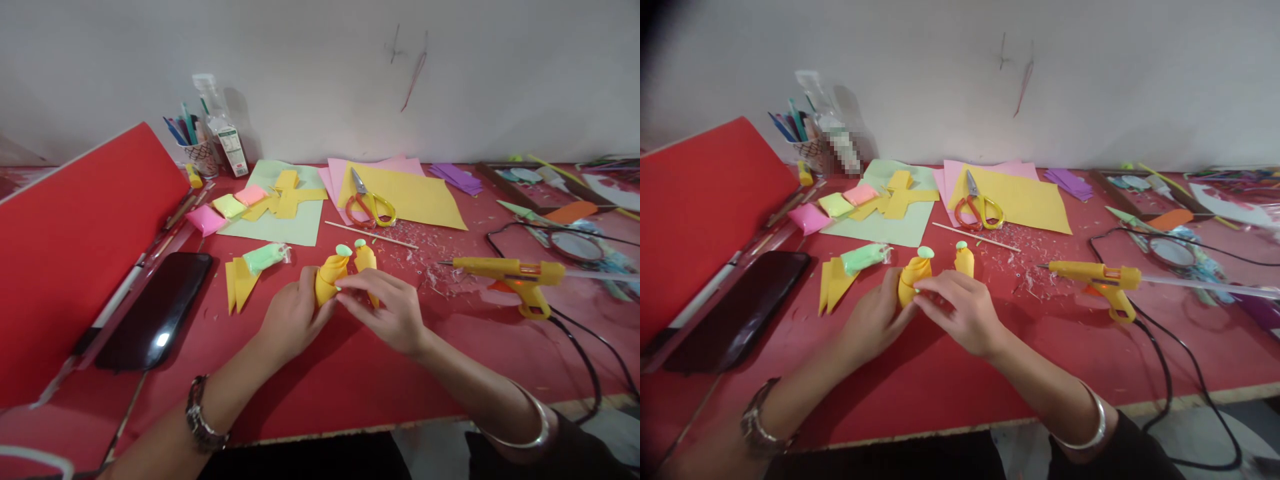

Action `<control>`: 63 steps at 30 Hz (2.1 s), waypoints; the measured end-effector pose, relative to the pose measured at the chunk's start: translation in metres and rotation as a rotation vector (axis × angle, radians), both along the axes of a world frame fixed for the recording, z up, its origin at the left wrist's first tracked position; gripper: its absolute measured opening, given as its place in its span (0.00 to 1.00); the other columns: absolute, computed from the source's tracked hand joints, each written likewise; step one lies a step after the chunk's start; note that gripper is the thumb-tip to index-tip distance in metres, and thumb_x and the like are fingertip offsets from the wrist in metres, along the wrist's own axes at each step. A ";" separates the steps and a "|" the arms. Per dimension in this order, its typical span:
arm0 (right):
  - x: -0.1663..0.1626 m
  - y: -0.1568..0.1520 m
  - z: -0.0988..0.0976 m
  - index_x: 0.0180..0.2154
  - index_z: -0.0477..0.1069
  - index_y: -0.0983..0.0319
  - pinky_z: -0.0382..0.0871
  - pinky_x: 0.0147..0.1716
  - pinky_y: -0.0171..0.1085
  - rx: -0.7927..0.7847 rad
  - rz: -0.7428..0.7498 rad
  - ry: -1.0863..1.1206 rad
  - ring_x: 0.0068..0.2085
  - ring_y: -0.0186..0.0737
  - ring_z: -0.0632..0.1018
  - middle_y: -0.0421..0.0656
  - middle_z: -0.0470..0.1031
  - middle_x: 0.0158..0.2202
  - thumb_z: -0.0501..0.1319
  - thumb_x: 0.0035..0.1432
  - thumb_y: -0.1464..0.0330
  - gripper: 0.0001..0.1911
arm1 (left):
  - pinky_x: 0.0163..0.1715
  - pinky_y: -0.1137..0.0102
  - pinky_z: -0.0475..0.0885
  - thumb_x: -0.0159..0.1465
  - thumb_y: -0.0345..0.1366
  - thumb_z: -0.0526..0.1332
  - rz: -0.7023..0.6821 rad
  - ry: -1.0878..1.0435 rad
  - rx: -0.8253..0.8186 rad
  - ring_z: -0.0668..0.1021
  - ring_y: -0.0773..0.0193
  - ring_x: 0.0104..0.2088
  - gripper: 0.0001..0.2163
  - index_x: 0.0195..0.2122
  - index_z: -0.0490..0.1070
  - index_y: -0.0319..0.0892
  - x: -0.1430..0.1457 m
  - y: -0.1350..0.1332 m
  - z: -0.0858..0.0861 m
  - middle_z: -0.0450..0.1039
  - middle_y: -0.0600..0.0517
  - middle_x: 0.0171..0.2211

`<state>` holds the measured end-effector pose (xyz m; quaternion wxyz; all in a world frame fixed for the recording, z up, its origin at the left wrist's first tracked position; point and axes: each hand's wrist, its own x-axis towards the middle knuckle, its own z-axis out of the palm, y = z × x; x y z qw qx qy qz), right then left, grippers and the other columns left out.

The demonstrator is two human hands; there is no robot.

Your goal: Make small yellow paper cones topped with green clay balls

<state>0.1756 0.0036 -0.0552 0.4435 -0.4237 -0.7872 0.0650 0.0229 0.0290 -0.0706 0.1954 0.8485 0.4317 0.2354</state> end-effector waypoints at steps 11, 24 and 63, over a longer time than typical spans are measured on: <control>0.002 0.002 0.002 0.33 0.66 0.60 0.67 0.24 0.30 -0.148 -0.148 0.240 0.24 0.29 0.71 0.38 0.70 0.25 0.52 0.54 0.74 0.07 | 0.34 0.65 0.69 0.61 0.44 0.44 0.005 -0.276 -0.217 0.73 0.61 0.34 0.13 0.39 0.58 0.40 -0.001 -0.001 0.005 0.69 0.47 0.34; 0.000 0.005 -0.009 0.35 0.68 0.61 0.69 0.31 0.38 -0.283 0.037 -0.160 0.35 0.38 0.70 0.45 0.65 0.36 0.54 0.52 0.73 0.08 | 0.53 0.59 0.58 0.58 0.55 0.44 -0.144 -0.604 -0.807 0.60 0.55 0.56 0.26 0.51 0.58 0.44 -0.007 -0.002 -0.005 0.59 0.45 0.54; 0.001 0.008 0.003 0.28 0.70 0.62 0.71 0.26 0.29 -0.721 0.052 0.670 0.24 0.28 0.75 0.37 0.73 0.24 0.60 0.45 0.72 0.03 | 0.24 0.72 0.64 0.51 0.38 0.56 -0.047 -0.764 -0.789 0.67 0.71 0.22 0.09 0.31 0.62 0.40 -0.002 0.004 0.005 0.63 0.57 0.21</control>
